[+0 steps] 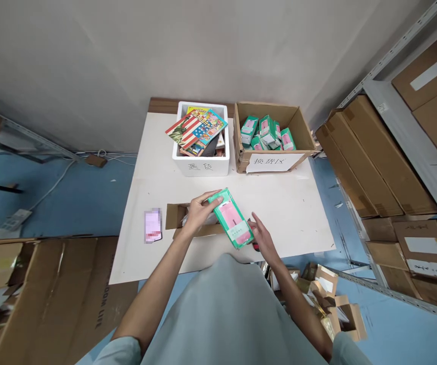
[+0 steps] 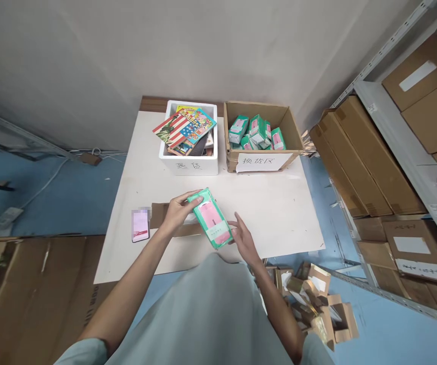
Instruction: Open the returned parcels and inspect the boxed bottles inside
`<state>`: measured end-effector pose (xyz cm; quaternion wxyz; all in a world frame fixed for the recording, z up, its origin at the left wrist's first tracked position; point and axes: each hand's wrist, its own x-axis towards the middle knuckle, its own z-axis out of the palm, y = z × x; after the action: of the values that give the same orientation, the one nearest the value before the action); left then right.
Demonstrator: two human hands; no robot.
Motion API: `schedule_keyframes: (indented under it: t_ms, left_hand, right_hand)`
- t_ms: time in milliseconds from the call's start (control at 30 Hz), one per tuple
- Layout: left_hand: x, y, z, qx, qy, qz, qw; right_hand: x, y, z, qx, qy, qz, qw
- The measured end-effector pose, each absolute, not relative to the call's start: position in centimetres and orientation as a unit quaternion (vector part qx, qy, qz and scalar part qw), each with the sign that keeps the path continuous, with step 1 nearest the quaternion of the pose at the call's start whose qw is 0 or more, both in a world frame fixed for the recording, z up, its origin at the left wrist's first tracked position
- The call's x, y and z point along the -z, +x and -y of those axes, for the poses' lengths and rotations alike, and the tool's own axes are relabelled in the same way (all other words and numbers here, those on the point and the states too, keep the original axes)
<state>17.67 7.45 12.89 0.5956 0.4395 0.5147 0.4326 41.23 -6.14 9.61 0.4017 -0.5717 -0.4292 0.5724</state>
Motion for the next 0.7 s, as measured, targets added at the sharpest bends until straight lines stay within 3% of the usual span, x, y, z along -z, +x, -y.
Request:
schedule_keyframes:
  t_ms: [200, 333, 433, 533, 700]
  left_hand:
    - [-11.5, 20.7, -9.4, -0.454, 0.381, -0.56, 0.579]
    - [-10.9, 23.2, -10.0, -0.432, 0.425, -0.57, 0.554]
    - [-11.2, 24.7, -10.3, -0.417, 0.483, -0.573, 0.515]
    - [-12.1, 25.9, -11.1, -0.401, 0.538, -0.544, 0.505]
    - [-12.9, 28.4, -13.3, -0.369, 0.482, -0.475, 0.637]
  right_hand:
    - [-9.8, 40.9, 7.5, -0.289, -0.694, 0.571, 0.331]
    - [-8.9, 41.0, 6.8, -0.249, -0.719, 0.558, 0.332]
    - [-8.6, 42.6, 5.9, -0.358, -0.682, 0.489, 0.409]
    - [-8.2, 44.8, 5.1, -0.559, -0.584, 0.324, 0.492]
    - [-7.1, 47.9, 3.9, -0.747, -0.428, 0.094, 0.499]
